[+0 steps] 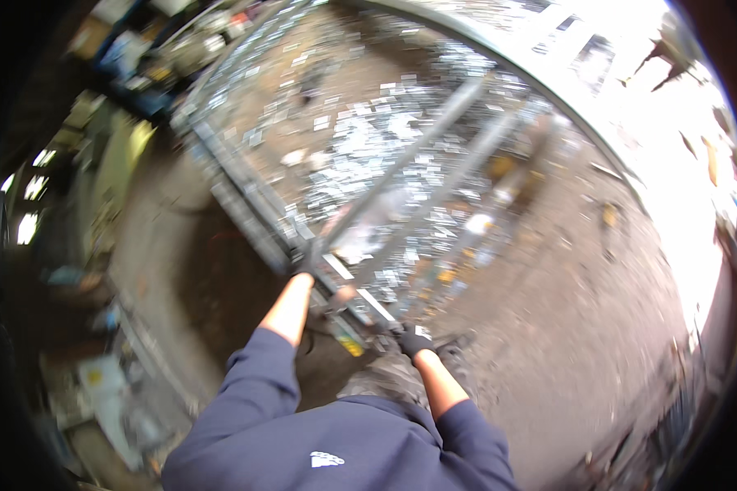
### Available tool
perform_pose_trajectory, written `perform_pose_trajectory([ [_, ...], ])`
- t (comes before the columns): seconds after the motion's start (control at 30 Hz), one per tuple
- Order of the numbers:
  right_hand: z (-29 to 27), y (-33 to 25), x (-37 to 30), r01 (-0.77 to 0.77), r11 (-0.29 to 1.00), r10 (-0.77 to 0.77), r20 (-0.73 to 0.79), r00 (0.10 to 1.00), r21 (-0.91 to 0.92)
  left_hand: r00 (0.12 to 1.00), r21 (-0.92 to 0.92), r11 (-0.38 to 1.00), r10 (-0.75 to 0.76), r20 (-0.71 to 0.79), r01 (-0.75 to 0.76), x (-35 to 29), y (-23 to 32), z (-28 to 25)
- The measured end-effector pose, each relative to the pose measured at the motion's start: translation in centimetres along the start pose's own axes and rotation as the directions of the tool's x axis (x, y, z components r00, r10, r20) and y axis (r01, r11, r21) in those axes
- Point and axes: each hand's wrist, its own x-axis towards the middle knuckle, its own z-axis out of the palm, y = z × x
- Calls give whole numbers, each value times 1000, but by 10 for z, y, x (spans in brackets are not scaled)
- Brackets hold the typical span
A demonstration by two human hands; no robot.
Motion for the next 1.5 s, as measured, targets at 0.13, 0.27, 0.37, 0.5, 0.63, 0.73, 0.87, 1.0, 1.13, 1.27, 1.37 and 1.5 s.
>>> perform_pose_trajectory([
  [0.13, -82, 99, -1, 495, 708, -515, 110, 850, -504, 773, 676, 643, 612, -171, -359, -80, -16, -8],
  [0.27, -231, 180, -27, 96, 965, 85, -641, 763, 242, 855, 472, 826, 459, -242, -310, -201, -94, -11],
  [0.37, -375, 191, -54, 101, 993, 19, -911, 411, 66, 918, 359, 918, -11, -397, 167, -308, -176, -11],
  [0.5, -559, 159, -61, 44, 967, -255, -942, 216, -251, 690, -270, 834, -550, -470, 481, -431, -226, 38],
  [0.63, -668, 125, -44, -155, 933, -298, -939, 172, -324, 700, -331, 823, -567, -435, 461, -465, -188, 156],
  [0.73, -709, 103, -35, -252, 878, -271, -856, 441, -408, 740, -357, 854, -511, -437, 379, -476, -150, 230],
  [0.87, -724, 97, -33, -318, 784, -327, -790, 518, -533, 783, -324, 921, -363, -506, 217, -477, -112, 297],
  [1.0, -702, 100, -30, -233, 738, -381, -675, 632, -634, 700, 191, 969, 245, -670, -157, -473, -96, 335],
  [1.13, -631, 96, -29, -119, 793, -292, -545, 786, -597, 333, 670, 632, 775, -536, -391, -452, -90, 336],
  [1.27, -567, 82, -37, -66, 816, -234, -433, 871, -574, 931, -533, 832, -58, -361, -155, -419, -71, 298],
  [1.37, -542, 70, -45, -59, 836, -204, -408, 890, -546, 944, -771, 630, -302, -132, 94, -387, -45, 254],
  [1.5, -517, 60, -61, 78, 879, -326, -474, 818, -471, 971, -702, 711, -184, -150, 26, -344, -4, 217],
])
